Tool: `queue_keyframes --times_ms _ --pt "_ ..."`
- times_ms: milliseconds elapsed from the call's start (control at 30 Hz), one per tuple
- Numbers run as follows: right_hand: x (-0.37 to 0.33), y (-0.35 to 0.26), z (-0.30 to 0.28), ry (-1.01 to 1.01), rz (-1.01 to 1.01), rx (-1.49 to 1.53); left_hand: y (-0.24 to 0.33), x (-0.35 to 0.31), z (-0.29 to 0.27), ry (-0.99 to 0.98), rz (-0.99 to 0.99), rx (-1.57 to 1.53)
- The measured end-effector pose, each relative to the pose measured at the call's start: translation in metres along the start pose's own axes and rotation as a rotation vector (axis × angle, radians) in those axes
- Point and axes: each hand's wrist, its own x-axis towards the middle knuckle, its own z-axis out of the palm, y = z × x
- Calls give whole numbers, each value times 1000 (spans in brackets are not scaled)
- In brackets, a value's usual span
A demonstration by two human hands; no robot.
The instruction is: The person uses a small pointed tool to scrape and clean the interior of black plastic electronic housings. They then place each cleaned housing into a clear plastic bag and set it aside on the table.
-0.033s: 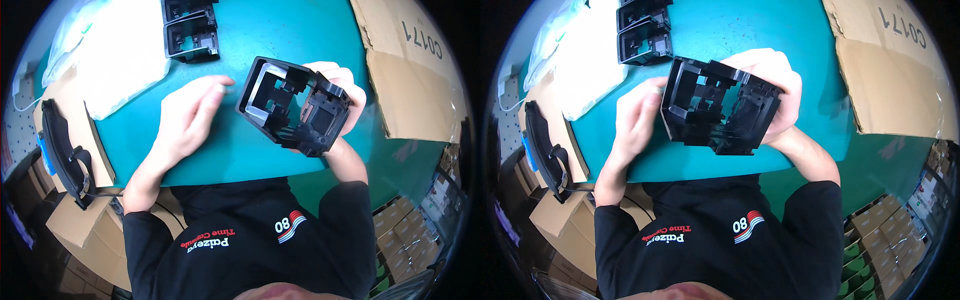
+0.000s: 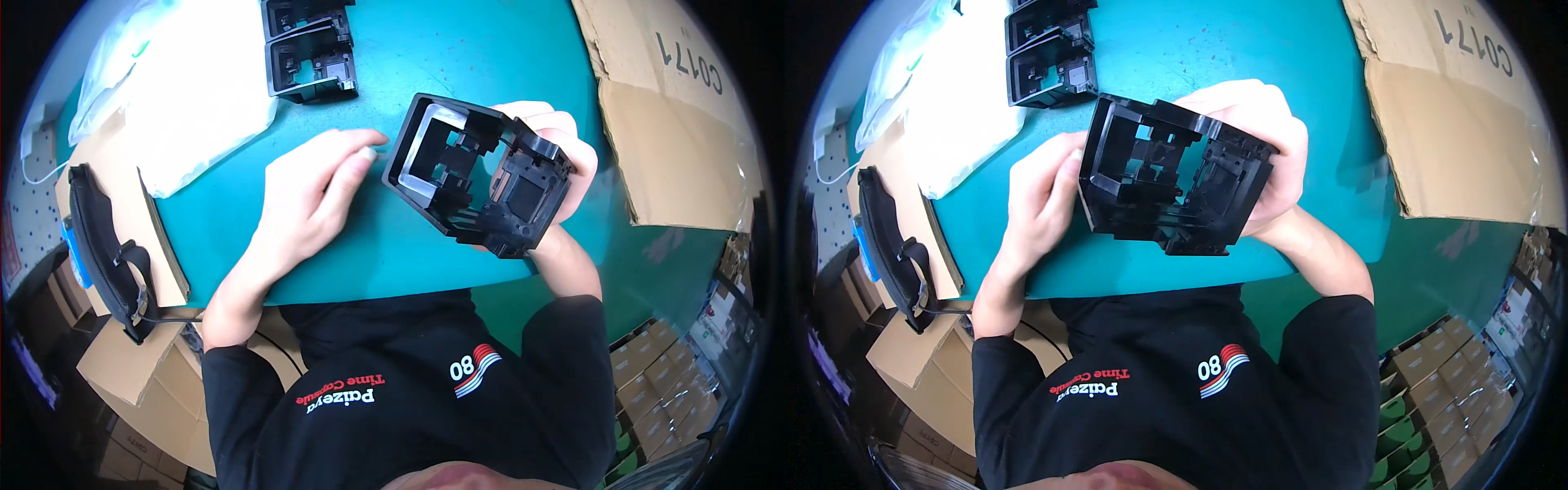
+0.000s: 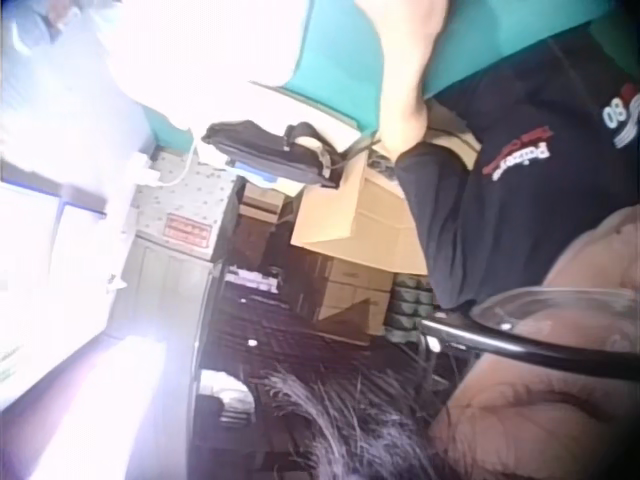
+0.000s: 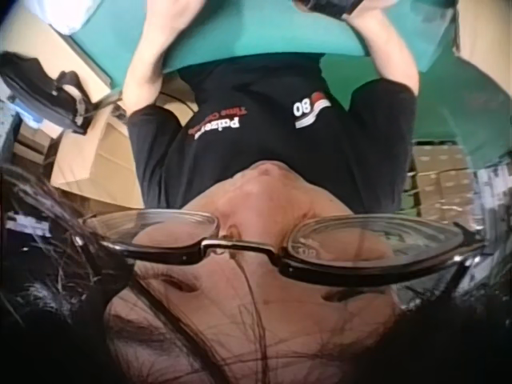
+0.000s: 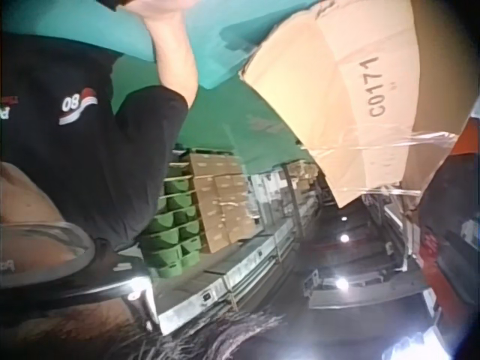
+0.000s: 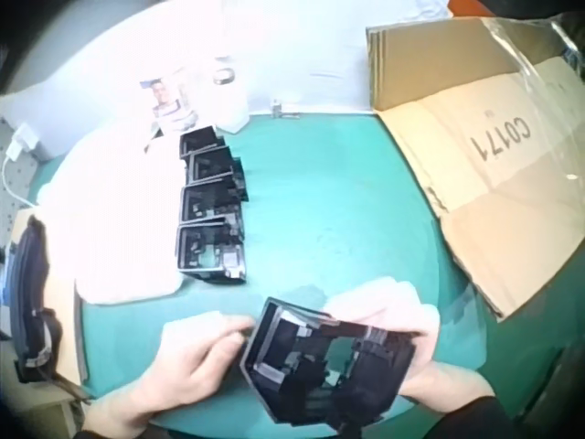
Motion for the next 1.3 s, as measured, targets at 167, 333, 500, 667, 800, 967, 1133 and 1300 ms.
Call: queue_keyframes --times_ms 167,333,500,667,800,967,1133,1300 --pt "-5 3 -2 17 0 28 1 0 2 -120 97 -21" --pt "-6 5 1 16 -20 86 -3 -1 3 -106 168 -68" --pt "-7 4 1 -25 -19 83 -3 -3 6 -86 157 -80" --pt "-8 2 3 -32 5 81 -2 -2 4 -83 176 -69" --pt "-8 3 3 -24 13 93 -1 -2 6 -60 181 -71" --pt "-8 2 3 -20 20 80 -2 -2 5 -59 179 -77" --pt "-8 2 4 -9 17 93 -3 -3 6 -39 181 -65" --pt "-9 2 3 -15 13 79 1 -3 0 -79 166 -57"
